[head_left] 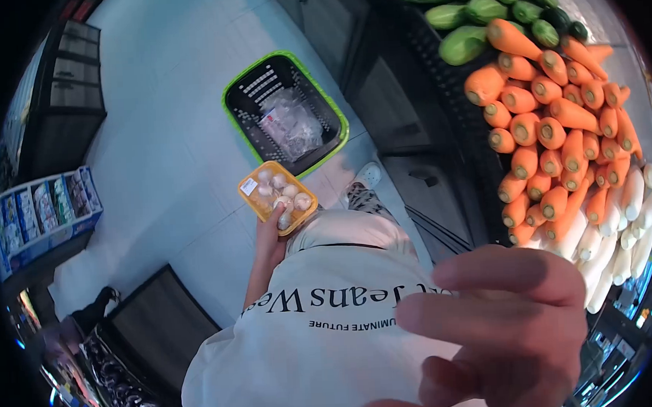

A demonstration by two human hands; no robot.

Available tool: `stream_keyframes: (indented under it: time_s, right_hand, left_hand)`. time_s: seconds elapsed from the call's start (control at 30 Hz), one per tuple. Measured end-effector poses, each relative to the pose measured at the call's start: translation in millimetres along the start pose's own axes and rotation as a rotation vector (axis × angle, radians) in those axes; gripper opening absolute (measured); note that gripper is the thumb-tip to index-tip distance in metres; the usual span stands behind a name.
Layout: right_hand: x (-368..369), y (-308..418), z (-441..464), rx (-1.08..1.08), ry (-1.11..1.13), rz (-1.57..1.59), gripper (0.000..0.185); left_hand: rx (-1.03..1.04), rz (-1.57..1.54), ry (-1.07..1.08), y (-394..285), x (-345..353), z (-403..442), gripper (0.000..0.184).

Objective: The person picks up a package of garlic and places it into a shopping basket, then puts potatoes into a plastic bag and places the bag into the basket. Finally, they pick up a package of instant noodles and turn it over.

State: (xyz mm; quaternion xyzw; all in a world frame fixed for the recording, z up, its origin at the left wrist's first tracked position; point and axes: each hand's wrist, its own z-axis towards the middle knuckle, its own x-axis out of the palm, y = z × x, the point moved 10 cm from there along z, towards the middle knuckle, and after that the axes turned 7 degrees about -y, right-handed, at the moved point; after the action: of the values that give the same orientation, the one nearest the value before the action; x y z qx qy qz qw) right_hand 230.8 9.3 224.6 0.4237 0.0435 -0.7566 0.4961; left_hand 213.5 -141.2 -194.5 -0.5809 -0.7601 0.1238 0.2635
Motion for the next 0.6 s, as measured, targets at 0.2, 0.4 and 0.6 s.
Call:
stream_keyframes:
  time_s: [0.2,0.4,0.6]
  right_hand:
    - [70,27,63,-0.057,-0.028,0.119,0.034]
    - [208,-131,-11,0.888,-0.261,0.258,0.033]
    - [444,-203,-290,1.812,-0.071,0.602,0.06]
  left_hand:
    - [-0.052,0.128,-0.085,-24,-97,4,0.049]
    - [-0.02,0.099,0.001,-38,-106,55,0.054]
    - [-0.147,0.163,-0.045,0,-94,127,0.062]
